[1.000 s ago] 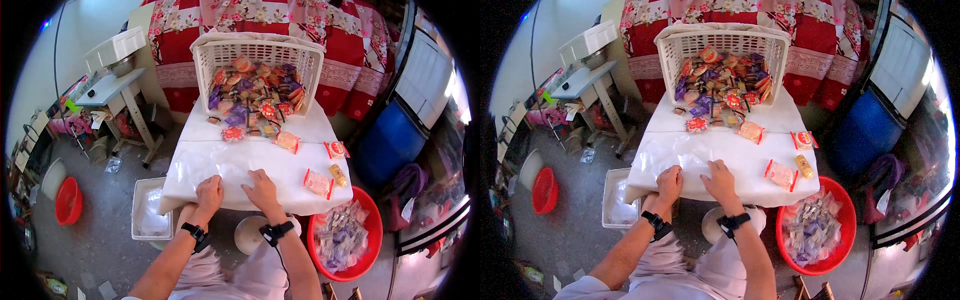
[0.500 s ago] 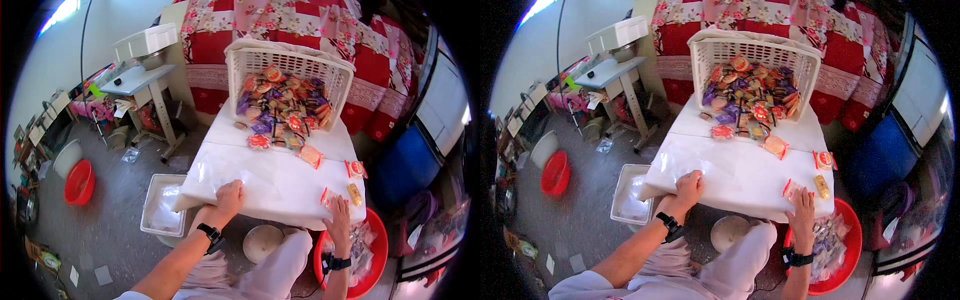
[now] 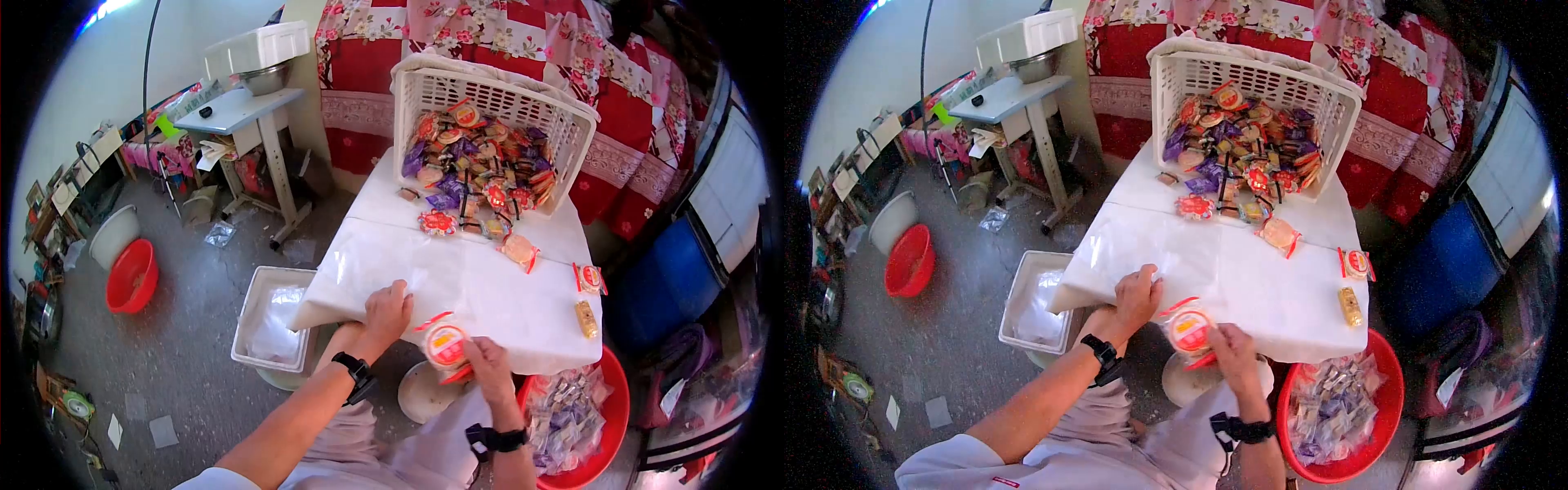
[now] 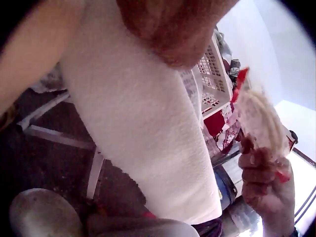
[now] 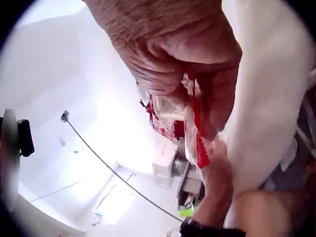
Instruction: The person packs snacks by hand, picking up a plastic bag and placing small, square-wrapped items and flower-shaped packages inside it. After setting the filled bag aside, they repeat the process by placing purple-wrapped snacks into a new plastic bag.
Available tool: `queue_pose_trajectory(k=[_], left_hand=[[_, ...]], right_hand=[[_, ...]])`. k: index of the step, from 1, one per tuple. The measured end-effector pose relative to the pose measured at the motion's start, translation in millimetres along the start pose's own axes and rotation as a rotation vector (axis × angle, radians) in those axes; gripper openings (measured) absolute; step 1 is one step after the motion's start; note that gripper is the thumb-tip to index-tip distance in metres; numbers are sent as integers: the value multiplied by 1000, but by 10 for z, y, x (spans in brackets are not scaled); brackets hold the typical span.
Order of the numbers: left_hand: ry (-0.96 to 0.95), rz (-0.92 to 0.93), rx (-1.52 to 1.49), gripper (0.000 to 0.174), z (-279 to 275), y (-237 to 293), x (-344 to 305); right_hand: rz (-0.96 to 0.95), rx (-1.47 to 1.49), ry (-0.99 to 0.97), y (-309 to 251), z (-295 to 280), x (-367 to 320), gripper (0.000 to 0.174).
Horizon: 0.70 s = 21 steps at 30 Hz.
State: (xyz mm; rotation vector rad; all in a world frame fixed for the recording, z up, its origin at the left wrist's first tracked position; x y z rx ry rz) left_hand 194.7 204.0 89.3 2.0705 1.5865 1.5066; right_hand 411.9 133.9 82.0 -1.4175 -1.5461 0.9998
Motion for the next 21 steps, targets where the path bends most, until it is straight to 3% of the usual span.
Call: queue_pose_trajectory(k=[1,3,15,21], left_hand=[[1,-3,0,23,11,-25,4],[-3,13,0,21,30,-44,16],[-38,11,-40,21,-6,4,0],[-32,43,-60,21,-53,61,23]], right_hand=[[1,-1,-3,-80,119,-13,28],[251,103,-102,-111,328,-25,30],[267,168,179,99,135,274,32],[210,397,198,-48,543,372,25]])
Point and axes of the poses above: each hand's wrist, its own x-axis towards the middle knuckle, its own z-axis out of the palm, y = z × x, the point moved 6 cm from there along x, towards the middle knuckle, and after that the axes turned 12 degrees about -x, right-handed, at the moved point
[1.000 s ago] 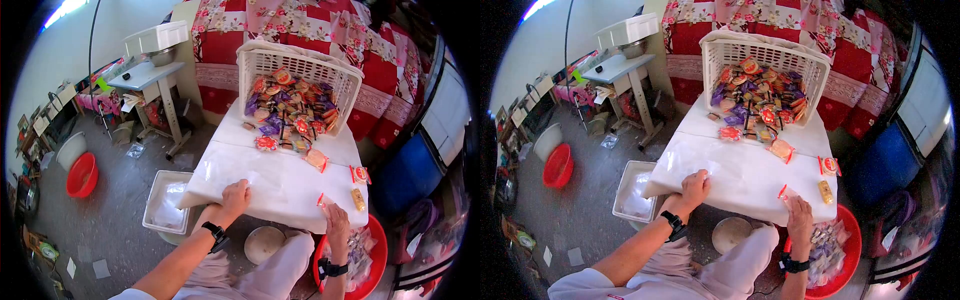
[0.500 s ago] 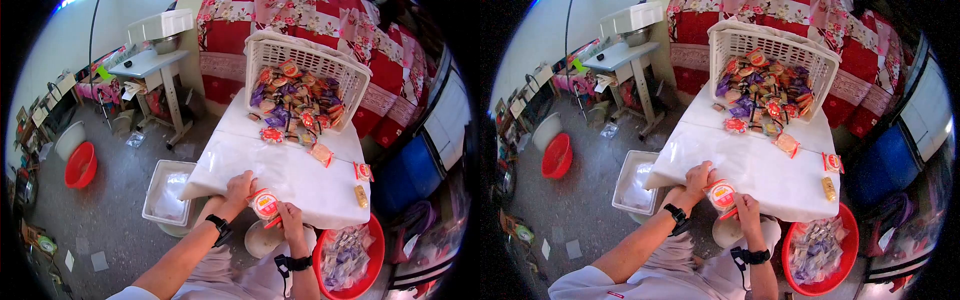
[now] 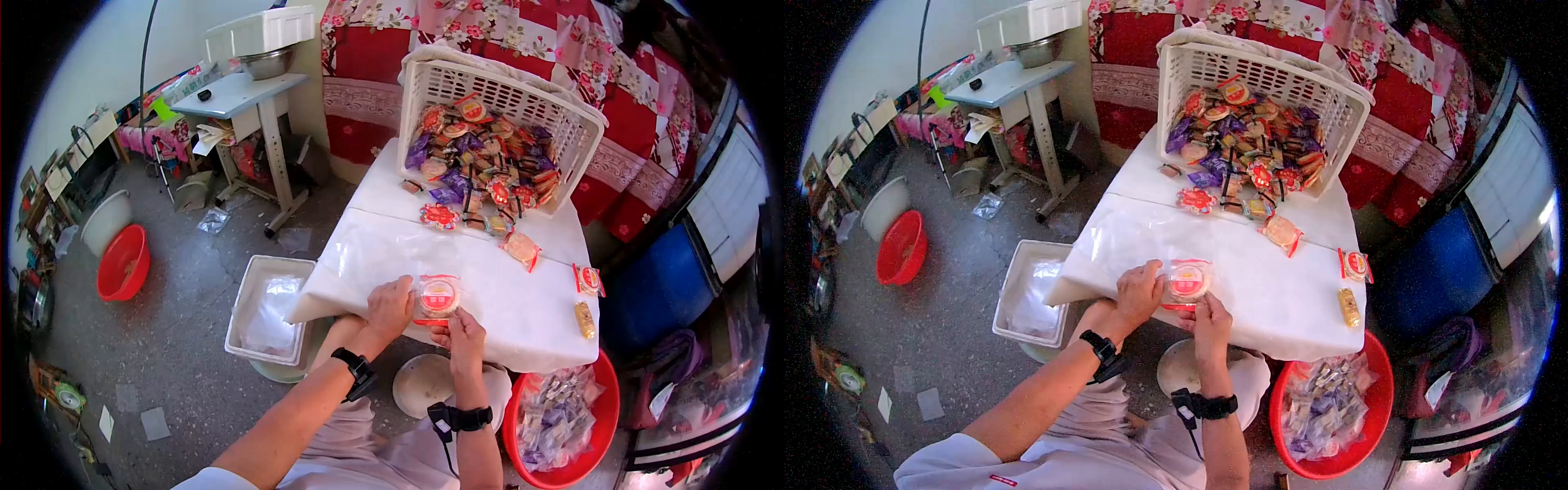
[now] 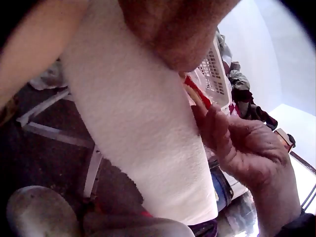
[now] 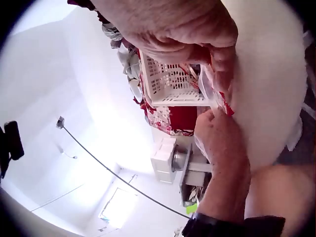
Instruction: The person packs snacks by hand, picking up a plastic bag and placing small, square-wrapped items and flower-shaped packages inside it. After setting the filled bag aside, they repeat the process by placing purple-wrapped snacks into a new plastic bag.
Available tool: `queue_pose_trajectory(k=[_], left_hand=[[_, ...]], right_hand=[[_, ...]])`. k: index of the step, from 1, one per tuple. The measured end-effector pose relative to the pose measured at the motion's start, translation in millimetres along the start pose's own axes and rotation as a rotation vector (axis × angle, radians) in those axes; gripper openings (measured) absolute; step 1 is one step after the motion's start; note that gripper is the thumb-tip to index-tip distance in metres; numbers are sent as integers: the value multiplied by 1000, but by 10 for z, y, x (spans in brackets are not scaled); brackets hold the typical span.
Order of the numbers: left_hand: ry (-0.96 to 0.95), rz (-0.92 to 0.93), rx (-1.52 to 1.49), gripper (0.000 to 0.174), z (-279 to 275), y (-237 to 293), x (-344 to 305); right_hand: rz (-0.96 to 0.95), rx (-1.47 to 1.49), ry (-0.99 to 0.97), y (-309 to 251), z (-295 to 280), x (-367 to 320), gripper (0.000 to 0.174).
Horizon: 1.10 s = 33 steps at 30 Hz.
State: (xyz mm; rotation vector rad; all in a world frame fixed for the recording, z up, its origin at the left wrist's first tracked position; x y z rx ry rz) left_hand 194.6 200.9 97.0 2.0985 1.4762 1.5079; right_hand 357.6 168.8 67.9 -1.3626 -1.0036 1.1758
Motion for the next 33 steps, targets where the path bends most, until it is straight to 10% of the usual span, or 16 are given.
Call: queue_pose_trajectory(k=[6,12,24,29,33], left_hand=[[-35,-14,7,30,-13,26,27],[-147,-39,-50,41,6,9,48],[-124,-19,4,41,75,-47,22],[-147,-52,3,31,96,-82,-5],[-148,-23,64,29,61,3,-1]], right_hand=[[71,-173,23,-20,170,335,18],[-39,423,-62,42,480,519,20],[196,902,-473,-48,798,694,61],[134,476,-418,11,720,676,69],[174,-352,-224,-568,27,420,36]])
Point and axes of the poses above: each hand's wrist, its own x-axis towards the middle knuckle, its own z-axis out of the palm, y = z × x, the point moved 6 cm from there along x, towards the middle knuckle, and after that the axes turned 12 degrees about -x, right-handed, at the moved point
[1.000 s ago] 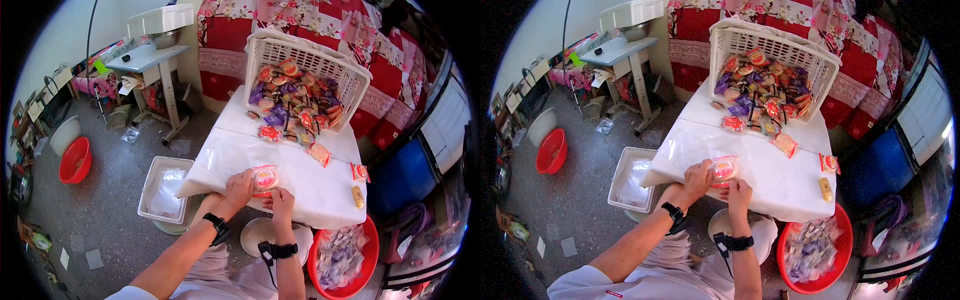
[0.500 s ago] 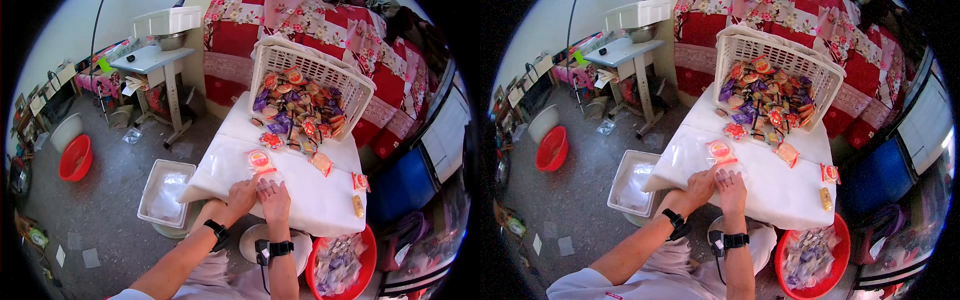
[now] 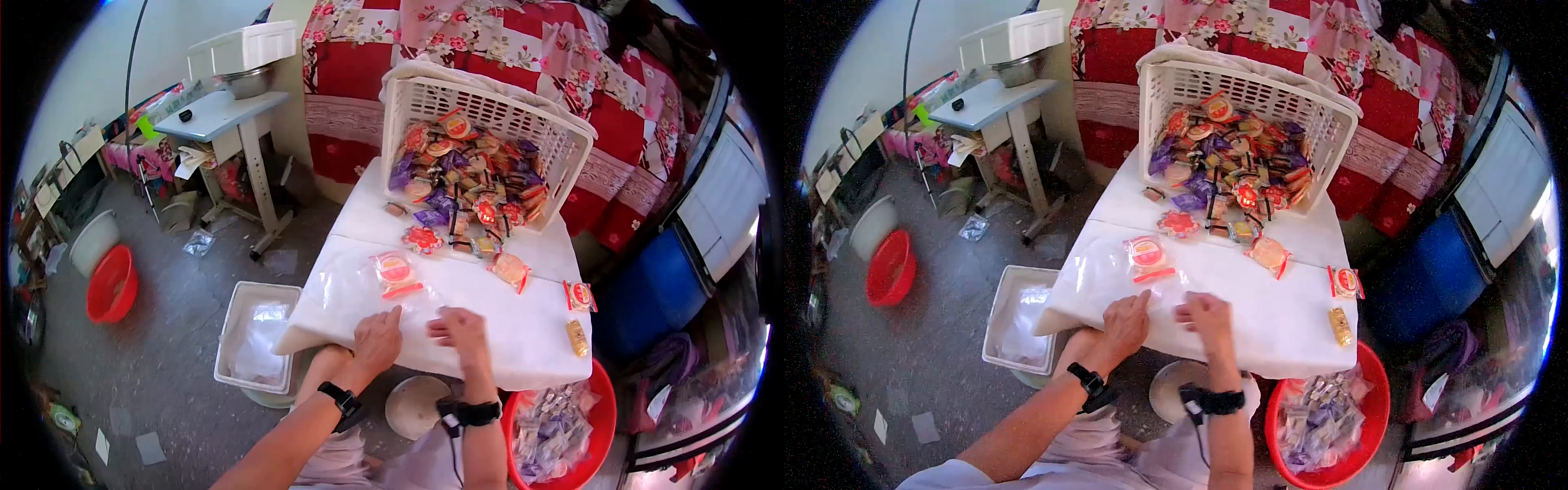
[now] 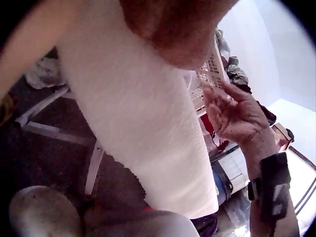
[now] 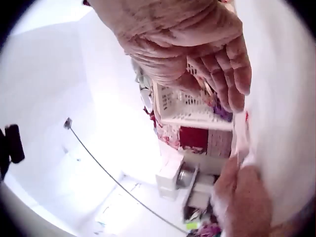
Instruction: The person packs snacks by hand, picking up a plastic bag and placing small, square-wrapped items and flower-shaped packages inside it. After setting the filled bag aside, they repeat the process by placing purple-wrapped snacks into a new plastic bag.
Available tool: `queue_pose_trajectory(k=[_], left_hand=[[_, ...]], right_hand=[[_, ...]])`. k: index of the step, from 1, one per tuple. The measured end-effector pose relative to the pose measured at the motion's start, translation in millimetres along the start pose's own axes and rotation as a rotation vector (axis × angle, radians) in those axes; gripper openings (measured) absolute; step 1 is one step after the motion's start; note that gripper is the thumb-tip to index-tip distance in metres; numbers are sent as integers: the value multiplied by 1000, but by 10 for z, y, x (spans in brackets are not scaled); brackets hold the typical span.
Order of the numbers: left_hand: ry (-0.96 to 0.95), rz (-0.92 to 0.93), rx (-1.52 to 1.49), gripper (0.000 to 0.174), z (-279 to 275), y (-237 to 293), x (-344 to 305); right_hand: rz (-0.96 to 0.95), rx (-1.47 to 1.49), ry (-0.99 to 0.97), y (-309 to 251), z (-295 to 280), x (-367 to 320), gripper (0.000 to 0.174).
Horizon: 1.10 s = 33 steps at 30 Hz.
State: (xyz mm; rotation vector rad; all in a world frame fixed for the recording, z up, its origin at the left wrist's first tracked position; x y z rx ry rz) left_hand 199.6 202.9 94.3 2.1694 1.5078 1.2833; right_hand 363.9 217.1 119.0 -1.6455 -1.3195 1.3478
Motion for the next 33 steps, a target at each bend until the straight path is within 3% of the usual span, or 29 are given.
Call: queue_pose_trajectory(k=[2,4,6,7,9,13,15,16,18,22,25,27,28,30,33], left_hand=[[-3,14,11,28,6,-1,-9],[-3,28,30,28,-2,13,-17],[-22,8,35,26,-5,21,-7],[-20,8,39,26,2,15,-12],[-30,15,60,26,25,-5,-10],[1,57,38,25,9,14,-10],[49,49,74,25,24,14,-13],[45,50,70,25,33,19,-14],[42,40,38,26,20,3,-8],[70,68,-24,27,-30,6,-23],[85,32,-82,26,-61,-1,-12],[107,-1,-119,26,-95,11,-17],[105,-6,-120,26,-98,18,-14],[110,-35,-109,26,-102,15,-9],[140,-13,-110,26,-99,-1,-21]], right_hand=[[-335,-313,423,204,-704,436,27],[-442,-694,797,-24,-1176,491,45],[-523,-888,860,76,-1484,958,70],[-526,-884,859,15,-1536,995,70],[-174,-1082,576,55,-1537,1182,92],[-121,-1166,446,-16,-1423,980,93],[-126,-1173,427,-28,-1361,883,72],[-120,-1174,429,18,-1335,847,72],[-335,-1312,564,38,-1234,733,51],[-442,-1411,596,161,-1101,532,41],[-533,-1255,707,3,-1083,154,31],[-447,-496,691,33,-1124,-164,21],[-444,-498,687,25,-1042,-324,21],[-217,266,176,287,-688,-438,21],[-93,244,50,569,-315,-485,25]])
Point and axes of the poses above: each hand's wrist, its own x-axis towards the middle knuckle, its own z-axis out of the palm, y = z × x, the point moved 6 cm from there along x, towards the middle knuckle, and after that the axes turned 12 degrees about -x, right-handed, at the moved point
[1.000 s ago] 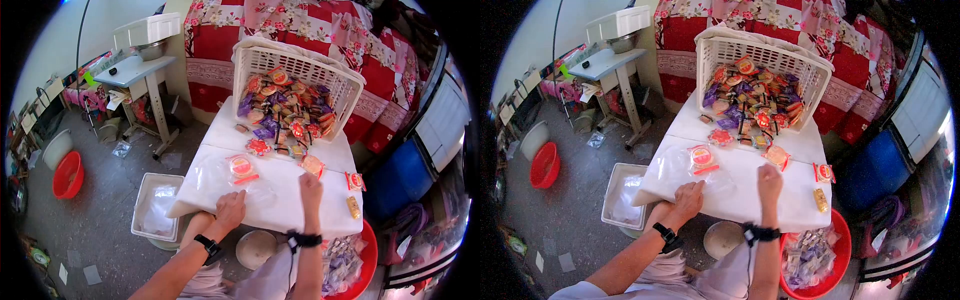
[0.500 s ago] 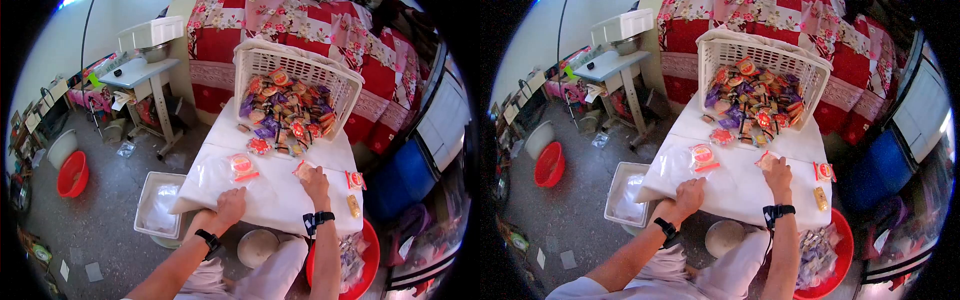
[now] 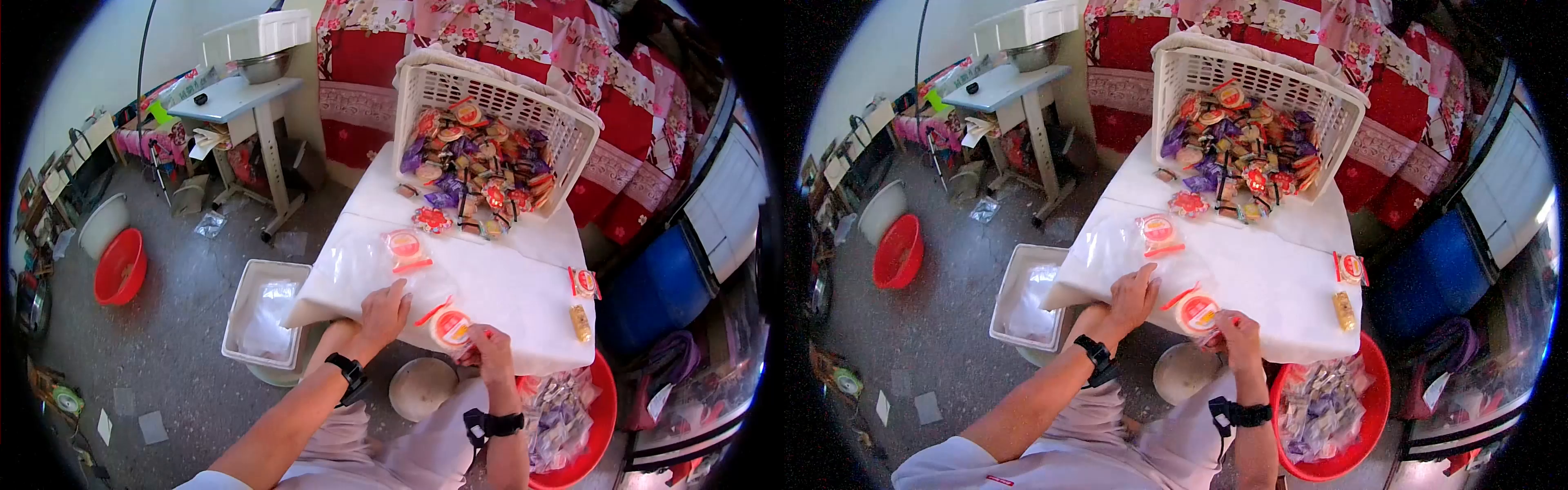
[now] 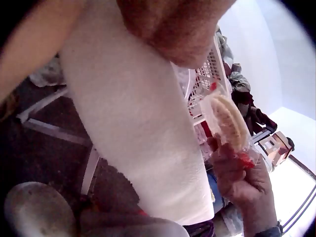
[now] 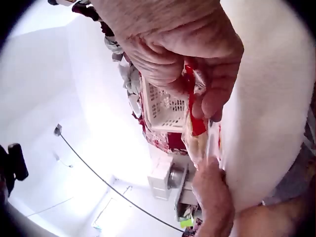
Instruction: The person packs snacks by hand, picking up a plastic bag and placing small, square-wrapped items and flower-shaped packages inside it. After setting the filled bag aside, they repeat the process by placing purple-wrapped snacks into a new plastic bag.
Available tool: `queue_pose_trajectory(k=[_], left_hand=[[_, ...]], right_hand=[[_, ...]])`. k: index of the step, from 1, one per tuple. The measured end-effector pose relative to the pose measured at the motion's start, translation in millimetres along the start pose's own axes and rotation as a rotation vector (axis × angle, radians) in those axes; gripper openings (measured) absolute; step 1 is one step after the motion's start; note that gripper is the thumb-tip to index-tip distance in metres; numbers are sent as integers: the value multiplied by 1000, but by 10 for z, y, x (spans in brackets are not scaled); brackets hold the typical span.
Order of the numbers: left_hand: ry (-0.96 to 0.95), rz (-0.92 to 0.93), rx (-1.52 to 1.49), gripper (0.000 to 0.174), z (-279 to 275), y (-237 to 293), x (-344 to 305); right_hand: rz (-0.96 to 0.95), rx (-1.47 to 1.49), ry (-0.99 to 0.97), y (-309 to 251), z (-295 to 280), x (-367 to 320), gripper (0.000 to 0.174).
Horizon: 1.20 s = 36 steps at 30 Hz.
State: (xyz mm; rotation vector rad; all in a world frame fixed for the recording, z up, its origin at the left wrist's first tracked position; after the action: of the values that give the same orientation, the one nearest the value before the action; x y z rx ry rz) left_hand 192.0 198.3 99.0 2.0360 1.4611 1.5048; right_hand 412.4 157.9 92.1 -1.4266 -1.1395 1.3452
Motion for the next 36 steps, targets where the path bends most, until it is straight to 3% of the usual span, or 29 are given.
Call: queue_pose_trajectory(k=[5,17,20,25,34,36], left_hand=[[-28,-14,-31,26,27,-66,-15],[-96,-4,-130,38,-25,-37,11],[-110,-8,-161,41,-2,-40,3],[-137,-2,-166,43,-27,-12,9],[-98,12,-187,43,-69,45,25],[-117,3,-164,42,-60,40,28]], right_hand=[[57,-19,-41,88,162,187,26],[-98,-55,305,-60,330,395,23],[-117,137,268,-13,530,407,22],[-81,195,197,-34,749,556,21],[-82,271,262,131,911,903,9],[-154,354,143,175,998,974,10]])
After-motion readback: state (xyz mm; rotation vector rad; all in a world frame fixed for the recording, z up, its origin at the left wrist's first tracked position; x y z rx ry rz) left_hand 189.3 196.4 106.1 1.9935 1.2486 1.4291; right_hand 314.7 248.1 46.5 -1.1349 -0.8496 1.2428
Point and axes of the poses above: each hand's wrist, its own x-axis towards the middle knuckle, its own z-axis out of the palm, y = z × x, the point moved 6 cm from there along x, towards the middle knuckle, and after that the axes turned 12 degrees about -x, right-handed, at the moved point
